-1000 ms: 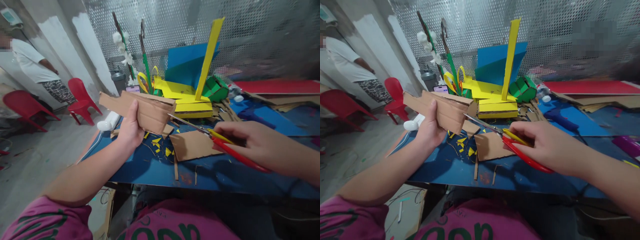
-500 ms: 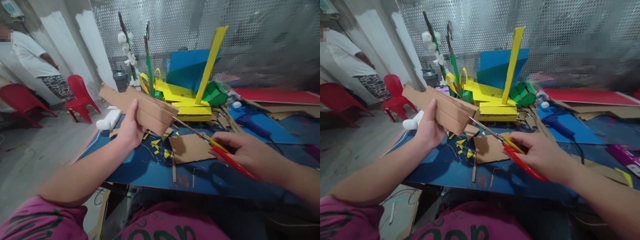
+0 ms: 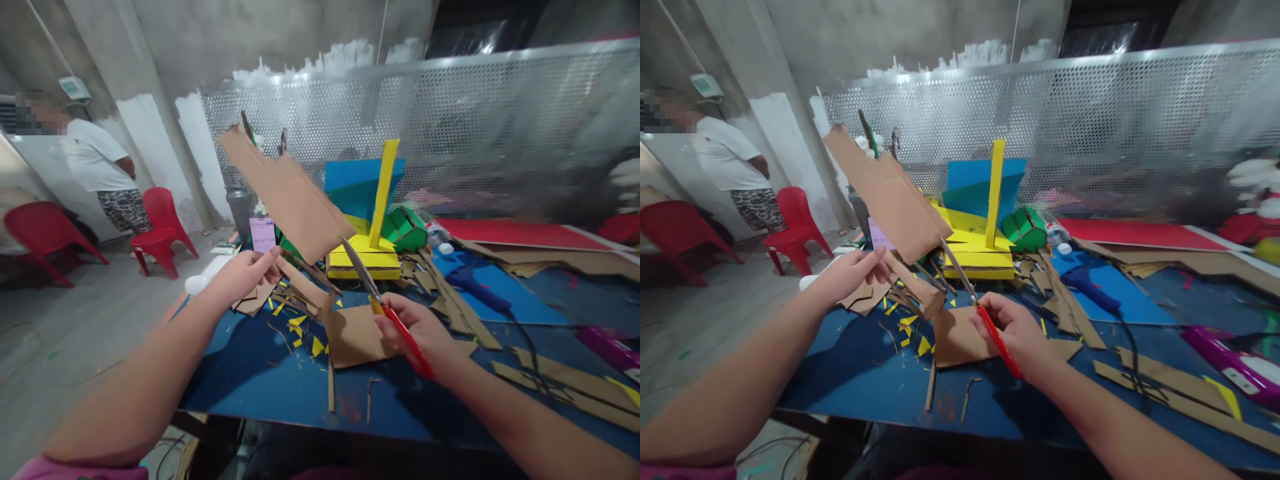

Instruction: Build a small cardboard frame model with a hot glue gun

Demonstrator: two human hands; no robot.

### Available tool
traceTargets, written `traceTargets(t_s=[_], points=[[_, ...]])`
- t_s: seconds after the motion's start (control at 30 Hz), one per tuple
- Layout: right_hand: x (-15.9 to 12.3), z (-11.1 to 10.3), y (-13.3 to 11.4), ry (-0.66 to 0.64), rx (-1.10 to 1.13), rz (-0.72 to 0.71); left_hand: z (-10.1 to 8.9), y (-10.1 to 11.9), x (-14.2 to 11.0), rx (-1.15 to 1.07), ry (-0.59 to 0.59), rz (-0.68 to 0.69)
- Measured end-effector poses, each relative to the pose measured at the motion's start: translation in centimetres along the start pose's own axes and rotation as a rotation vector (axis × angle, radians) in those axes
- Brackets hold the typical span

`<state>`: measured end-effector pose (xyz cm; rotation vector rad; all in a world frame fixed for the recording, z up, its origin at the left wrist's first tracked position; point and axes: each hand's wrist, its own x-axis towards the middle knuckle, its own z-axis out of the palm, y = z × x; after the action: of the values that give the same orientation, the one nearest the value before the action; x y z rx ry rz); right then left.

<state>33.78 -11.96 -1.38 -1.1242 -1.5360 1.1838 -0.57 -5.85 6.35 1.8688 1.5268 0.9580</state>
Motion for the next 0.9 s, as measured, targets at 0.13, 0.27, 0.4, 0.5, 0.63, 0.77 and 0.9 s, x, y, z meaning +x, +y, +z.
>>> traceTargets(t_s=[0.13, 0.27, 0.4, 0.5, 0.63, 0.77, 0.9], points=[[-0.7, 0.2, 0.2, -0.012, -0.001, -0.027, 0.7, 1.4, -0.9, -0.058, 0.131, 0.220], [-0.5, 0.4, -0.2, -0.021, -0.003, -0.084, 3.1, 5.4, -1.2, -0.416, 0.071, 0.249], [1.3, 1.0, -2.2, 0.082, 0.077, -0.162, 3.2, 10.5, 0.9, -0.338, 0.041, 0.350], [3.1, 1.6, -4.4, 0.121, 0.159, -0.264, 2.0, 12.8, 3.4, -0.402, 0.055, 0.438], [4.2, 2.2, -5.1, 0.088, 0.206, -0.328, 1.0, 12.8, 5.5, -0.461, -0.001, 0.517], [3.9, 2.4, -3.0, 0.101, 0.153, -0.284, 1.5, 11.7, 5.5, -0.440, -0.164, 0.440], [3.3, 2.2, -2.0, 0.148, 0.068, -0.293, 2.5, 11.9, 5.1, -0.465, -0.194, 0.484]])
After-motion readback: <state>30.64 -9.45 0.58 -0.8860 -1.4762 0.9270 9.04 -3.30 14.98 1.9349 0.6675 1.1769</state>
